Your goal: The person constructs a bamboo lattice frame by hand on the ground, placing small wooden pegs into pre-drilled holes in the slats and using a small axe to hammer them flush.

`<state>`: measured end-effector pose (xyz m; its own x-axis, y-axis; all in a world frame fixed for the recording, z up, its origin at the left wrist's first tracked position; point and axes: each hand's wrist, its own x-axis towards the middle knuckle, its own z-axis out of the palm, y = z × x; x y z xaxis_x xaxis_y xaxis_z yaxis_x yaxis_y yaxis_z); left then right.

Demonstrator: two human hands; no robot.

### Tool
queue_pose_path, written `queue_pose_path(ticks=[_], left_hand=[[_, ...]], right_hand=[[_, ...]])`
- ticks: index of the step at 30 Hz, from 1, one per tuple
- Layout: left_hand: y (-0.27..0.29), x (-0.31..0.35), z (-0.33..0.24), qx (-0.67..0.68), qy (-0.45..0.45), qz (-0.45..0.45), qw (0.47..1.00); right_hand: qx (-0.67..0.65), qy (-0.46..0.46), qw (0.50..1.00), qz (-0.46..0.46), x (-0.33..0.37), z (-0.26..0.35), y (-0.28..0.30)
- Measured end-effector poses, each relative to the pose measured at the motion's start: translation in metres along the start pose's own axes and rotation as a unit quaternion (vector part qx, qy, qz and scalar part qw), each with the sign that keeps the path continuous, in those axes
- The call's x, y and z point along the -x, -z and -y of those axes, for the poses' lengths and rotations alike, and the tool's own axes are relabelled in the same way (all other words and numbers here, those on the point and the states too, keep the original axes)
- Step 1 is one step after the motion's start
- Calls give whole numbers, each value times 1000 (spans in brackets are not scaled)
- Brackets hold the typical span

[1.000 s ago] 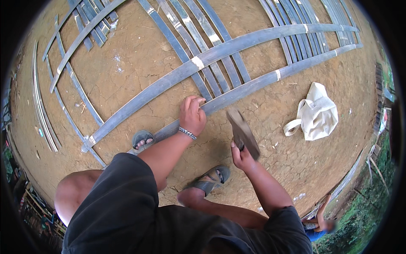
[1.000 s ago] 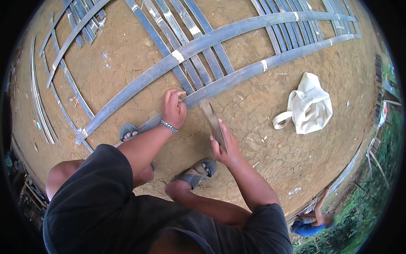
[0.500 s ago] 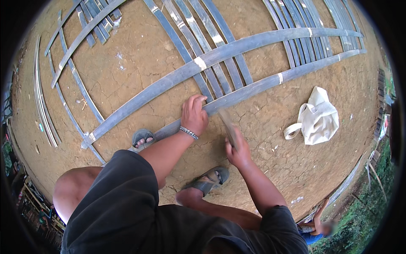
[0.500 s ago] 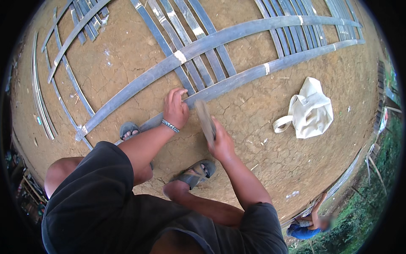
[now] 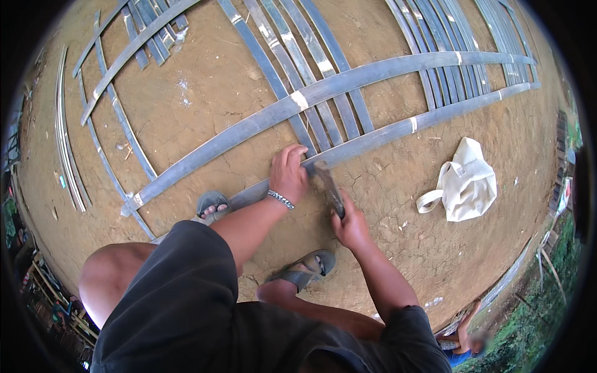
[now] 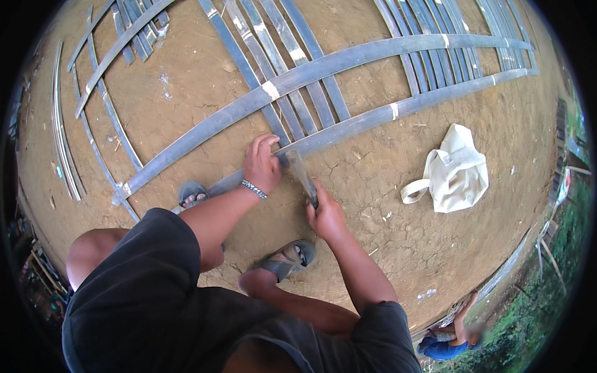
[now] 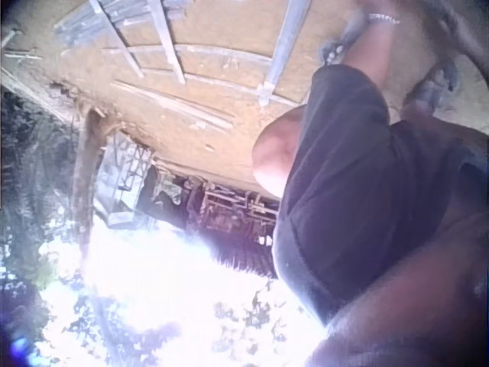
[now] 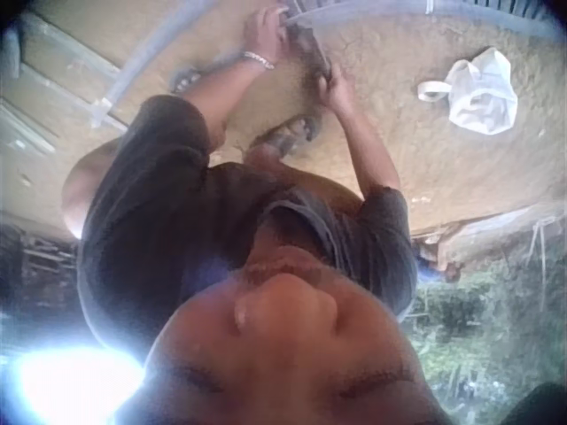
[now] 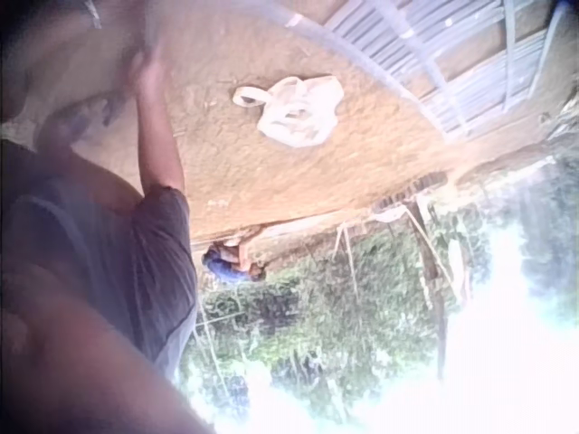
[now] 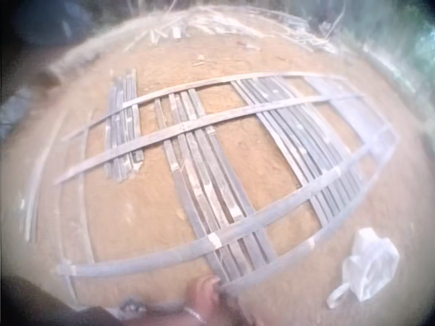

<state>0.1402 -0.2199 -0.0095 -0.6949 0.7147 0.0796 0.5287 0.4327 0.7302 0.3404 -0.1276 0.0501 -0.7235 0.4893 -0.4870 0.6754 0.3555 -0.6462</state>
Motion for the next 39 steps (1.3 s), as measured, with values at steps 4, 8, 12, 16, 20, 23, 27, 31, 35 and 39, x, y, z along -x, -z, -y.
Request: queue_pose_path(ticks=[4, 8, 12, 16, 20, 23, 27, 31, 35, 39], left_hand=[[0, 2, -7, 14, 9, 0, 1000], [-3, 6, 0, 40, 3, -15, 999], [-2, 9, -5, 25, 11, -6, 1000], [2, 5, 1, 61, 3, -8, 998], [13, -1, 8, 110, -47, -12, 993], [29, -32, -2, 129, -81, -63, 986], [61, -123, 25, 36, -56, -240, 968], [116, -219, 104, -50, 84, -303, 948], [169, -302, 172, -185, 141, -175, 957], [201, -350, 191, -273, 250, -117, 922]], right_hand=[[21, 116, 986, -117, 12, -15, -7], [78, 16, 996, -32, -1, 1, 0], [-19, -65, 997, -24, 18, -12, 8], [-48, -131, 985, -104, 56, -61, 25], [-36, -167, 959, -226, 72, -116, 54], [185, -82, 908, -367, 79, -170, 74], [196, -150, 906, -344, 72, -183, 87], [206, -202, 900, -327, 62, -173, 83], [219, -216, 895, -323, 68, -184, 84], [212, -191, 907, -310, 65, -185, 86]])
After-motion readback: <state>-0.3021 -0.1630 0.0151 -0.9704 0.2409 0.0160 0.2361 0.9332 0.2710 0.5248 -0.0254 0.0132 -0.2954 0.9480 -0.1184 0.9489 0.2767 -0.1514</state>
